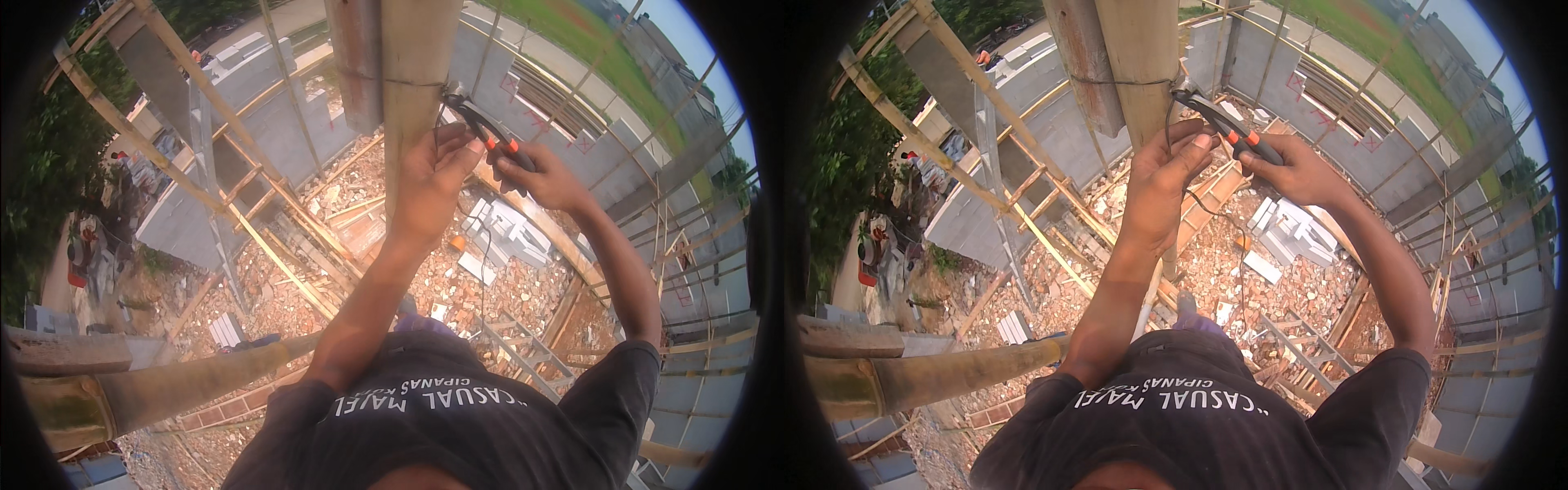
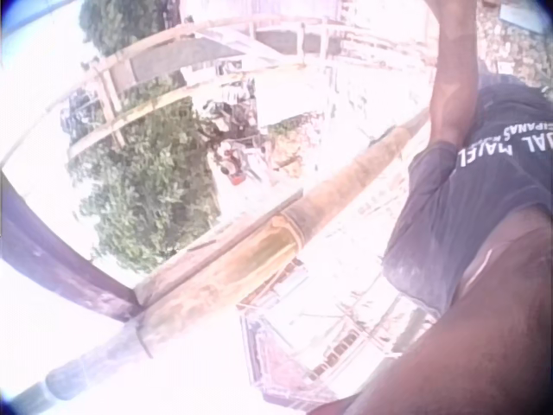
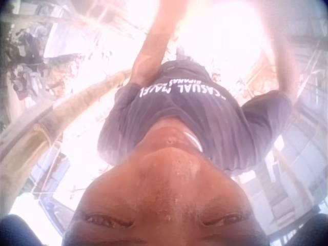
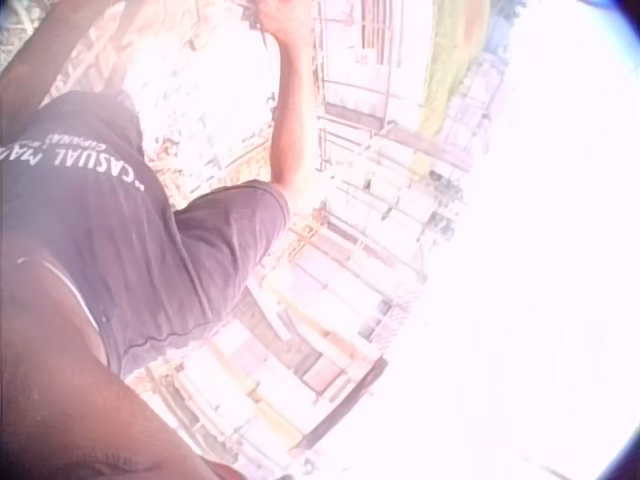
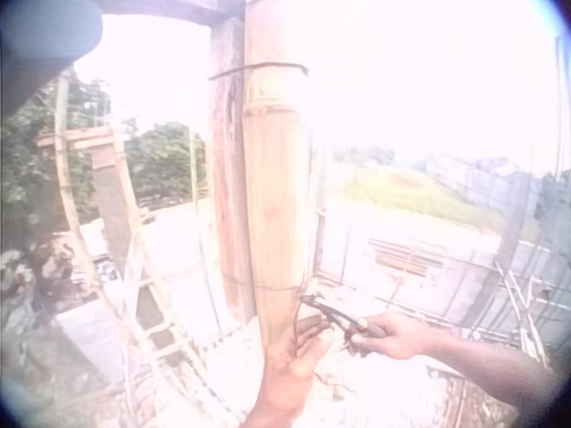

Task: The person secures bamboo poles together using wire and pliers while standing on a bamboo scaffold. They wrap wire around pole joints, twist it by hand, and tighten it with pliers repeatedly.

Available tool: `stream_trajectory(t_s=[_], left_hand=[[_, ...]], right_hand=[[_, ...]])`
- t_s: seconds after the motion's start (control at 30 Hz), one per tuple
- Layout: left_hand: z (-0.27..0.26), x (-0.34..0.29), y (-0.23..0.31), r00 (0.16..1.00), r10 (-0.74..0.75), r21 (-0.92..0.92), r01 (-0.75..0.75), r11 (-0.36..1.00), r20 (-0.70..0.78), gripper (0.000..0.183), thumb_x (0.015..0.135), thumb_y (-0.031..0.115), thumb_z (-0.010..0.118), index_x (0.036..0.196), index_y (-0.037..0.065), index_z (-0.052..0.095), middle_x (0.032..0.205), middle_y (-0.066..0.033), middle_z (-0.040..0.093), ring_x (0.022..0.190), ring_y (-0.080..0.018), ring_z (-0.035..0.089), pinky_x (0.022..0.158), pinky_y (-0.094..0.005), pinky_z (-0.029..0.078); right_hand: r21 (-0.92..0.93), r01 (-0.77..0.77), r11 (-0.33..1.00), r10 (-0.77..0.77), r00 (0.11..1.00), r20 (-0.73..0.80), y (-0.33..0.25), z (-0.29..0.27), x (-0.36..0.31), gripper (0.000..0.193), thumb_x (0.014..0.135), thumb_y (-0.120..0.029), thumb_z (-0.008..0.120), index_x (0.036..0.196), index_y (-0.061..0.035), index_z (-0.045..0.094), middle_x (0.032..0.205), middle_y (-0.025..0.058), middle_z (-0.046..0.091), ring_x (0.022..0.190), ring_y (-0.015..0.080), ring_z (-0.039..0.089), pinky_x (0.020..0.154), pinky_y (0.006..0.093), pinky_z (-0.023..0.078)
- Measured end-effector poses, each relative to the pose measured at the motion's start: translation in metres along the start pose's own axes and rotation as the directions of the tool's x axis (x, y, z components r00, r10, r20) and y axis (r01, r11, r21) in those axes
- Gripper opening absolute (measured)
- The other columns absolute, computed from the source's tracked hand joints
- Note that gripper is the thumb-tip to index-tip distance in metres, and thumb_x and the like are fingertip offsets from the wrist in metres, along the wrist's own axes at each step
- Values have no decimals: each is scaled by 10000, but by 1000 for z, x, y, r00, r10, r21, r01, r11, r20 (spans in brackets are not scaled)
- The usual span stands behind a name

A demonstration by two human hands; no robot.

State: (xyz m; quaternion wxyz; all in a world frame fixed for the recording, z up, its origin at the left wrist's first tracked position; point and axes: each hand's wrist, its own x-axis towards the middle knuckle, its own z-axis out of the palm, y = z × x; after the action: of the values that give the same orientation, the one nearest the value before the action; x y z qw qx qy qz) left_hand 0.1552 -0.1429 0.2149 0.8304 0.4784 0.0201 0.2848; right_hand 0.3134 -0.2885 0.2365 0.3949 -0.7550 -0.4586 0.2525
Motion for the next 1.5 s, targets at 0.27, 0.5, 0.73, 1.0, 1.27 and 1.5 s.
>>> stream_trajectory(t_s=[0.27,0.5,0.73,1.0,1.27,1.5], left_hand=[[-14,12,-14,990,-29,-222,59,973,135,549,994,331,584,1343,-76,465,1313,-209,563,1260,-289,554,1087,-409,440],[-18,29,-29,909,9,-640,286,713,417,778,942,546,592,1404,-57,422,1390,-253,503,1370,-366,445,1151,-508,382],[39,56,-20,902,152,-739,225,635,405,545,882,380,738,1269,28,582,1307,-174,603,1327,-357,496,1134,-508,405],[67,66,-19,956,209,-747,15,665,205,230,875,333,732,894,114,666,885,-72,705,957,-320,694,993,-506,494],[86,79,-13,972,190,-760,-20,650,137,299,875,305,710,702,152,520,597,-12,535,608,-212,588,730,-455,543],[100,80,-3,997,68,-795,-73,602,-40,275,871,254,698,775,121,478,583,-25,485,528,-207,551,601,-426,536]], right_hand=[[-194,-68,979,45,992,-120,-16,0,-4,392,941,-384,656,944,8,671,682,70,615,637,138,589,599,331,459],[-505,-54,861,17,997,-78,-87,-37,-42,545,768,-487,782,908,25,657,671,117,614,606,214,592,583,366,442],[-610,-65,790,78,997,-4,-137,-48,-45,637,703,-449,831,1022,70,647,740,173,649,708,280,658,671,400,496],[-690,-22,723,15,1000,-15,-145,-49,-50,871,640,-396,872,1279,91,534,878,246,685,879,370,691,815,437,526],[-752,5,659,-33,999,-23,-141,-59,-49,803,657,-316,882,1275,39,511,933,220,679,880,354,679,799,437,530],[-991,-132,36,-632,765,-125,-101,-16,-72,764,757,-203,775,1435,-80,446,1256,127,614,1129,259,605,925,435,473]])
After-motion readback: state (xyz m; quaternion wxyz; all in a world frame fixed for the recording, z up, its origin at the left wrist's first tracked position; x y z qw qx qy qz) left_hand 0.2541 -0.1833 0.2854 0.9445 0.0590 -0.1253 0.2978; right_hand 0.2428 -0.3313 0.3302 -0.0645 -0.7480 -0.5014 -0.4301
